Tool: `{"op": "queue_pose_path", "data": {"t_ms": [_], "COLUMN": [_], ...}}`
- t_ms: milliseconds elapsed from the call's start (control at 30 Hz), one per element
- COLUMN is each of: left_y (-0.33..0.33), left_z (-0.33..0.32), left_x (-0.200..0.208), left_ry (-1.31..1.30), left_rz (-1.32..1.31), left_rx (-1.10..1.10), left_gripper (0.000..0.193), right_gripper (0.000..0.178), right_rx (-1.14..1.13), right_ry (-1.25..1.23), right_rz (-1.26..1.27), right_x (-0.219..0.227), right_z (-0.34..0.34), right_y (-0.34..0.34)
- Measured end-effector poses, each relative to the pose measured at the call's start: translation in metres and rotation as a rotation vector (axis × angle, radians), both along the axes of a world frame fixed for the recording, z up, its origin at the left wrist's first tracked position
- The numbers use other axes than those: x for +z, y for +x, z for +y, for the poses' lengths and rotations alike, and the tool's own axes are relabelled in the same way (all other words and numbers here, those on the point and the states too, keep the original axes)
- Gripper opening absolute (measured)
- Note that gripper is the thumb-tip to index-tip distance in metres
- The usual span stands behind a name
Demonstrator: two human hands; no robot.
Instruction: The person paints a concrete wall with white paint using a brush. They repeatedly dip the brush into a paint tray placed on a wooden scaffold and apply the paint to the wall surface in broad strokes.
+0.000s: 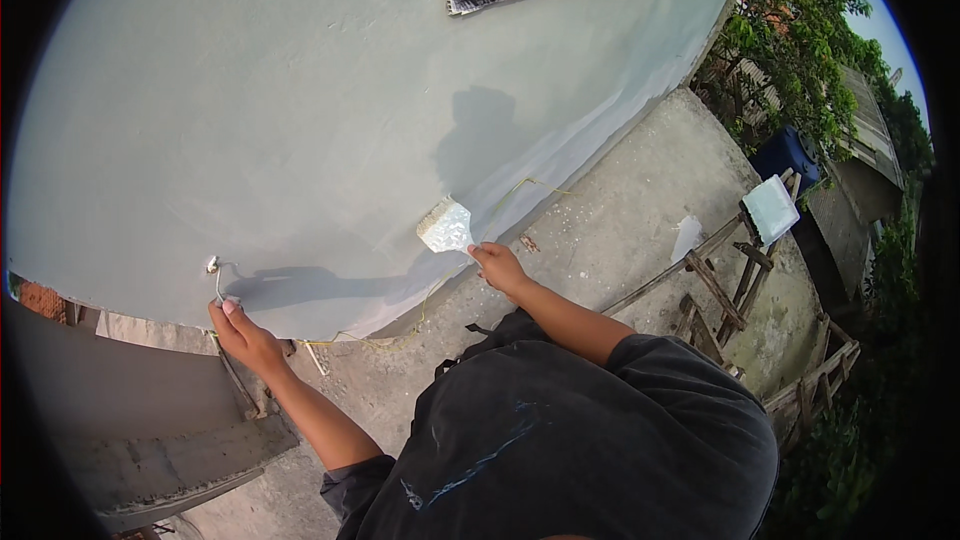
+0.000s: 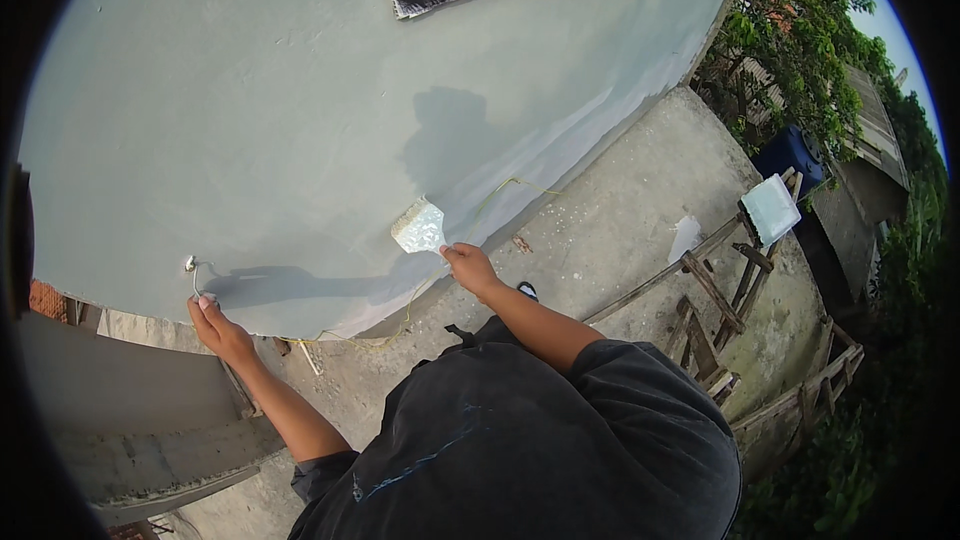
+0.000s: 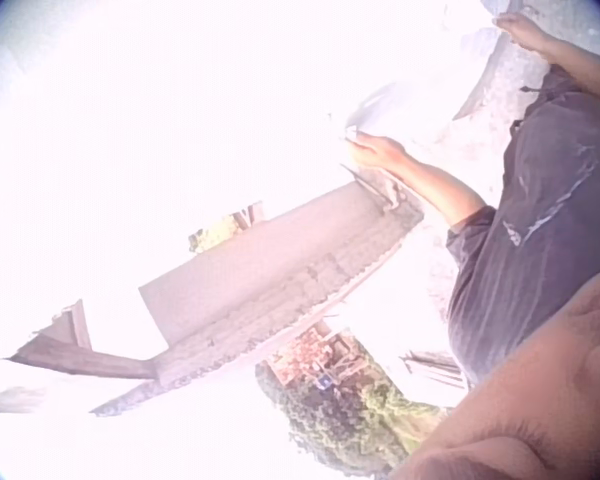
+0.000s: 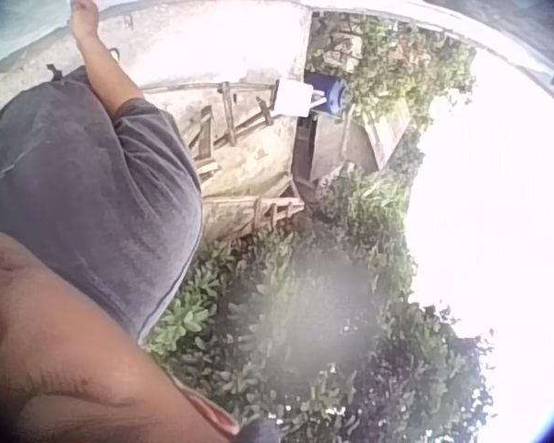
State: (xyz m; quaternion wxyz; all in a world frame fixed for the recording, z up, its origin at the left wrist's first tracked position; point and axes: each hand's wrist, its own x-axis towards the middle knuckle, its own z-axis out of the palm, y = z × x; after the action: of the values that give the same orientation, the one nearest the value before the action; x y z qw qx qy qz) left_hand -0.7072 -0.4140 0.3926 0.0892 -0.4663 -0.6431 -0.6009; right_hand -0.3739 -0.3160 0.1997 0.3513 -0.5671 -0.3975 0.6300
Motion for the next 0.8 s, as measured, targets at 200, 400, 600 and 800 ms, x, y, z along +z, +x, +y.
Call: {"op": "queue_pose_path", "data": {"t_ms": [200,400,600,800], "left_y": [-0.003,0.001,-0.003,-0.003], "left_z": [-0.002,-0.002,-0.001,-0.001], "left_x": [0.000,0.002,0.000,-0.002], "left_ry": [-0.025,-0.019,-0.014,-0.015], "left_rz": [0.025,0.009,0.055,0.014], "left_rx": [0.001,-0.012,-0.004,-0.017], "left_gripper": [0.030,0.030,0.030,0.032], "right_gripper": [0.031,0.027,0.026,0.027], "right_rx": [-0.026,0.035,-0.068,0.004], "right_ry": [-0.105,-0.027,-0.039,0.002], "right_rz": [0.034,-0.013,-0.012,-0.028], "right_x": [0.016,-0.007,-0.018,-0.026], "right_z": [0.005,-0.004,0.010,-0.005], "right_y": [-0.008,-0.010,-0.002,-0.028]}}
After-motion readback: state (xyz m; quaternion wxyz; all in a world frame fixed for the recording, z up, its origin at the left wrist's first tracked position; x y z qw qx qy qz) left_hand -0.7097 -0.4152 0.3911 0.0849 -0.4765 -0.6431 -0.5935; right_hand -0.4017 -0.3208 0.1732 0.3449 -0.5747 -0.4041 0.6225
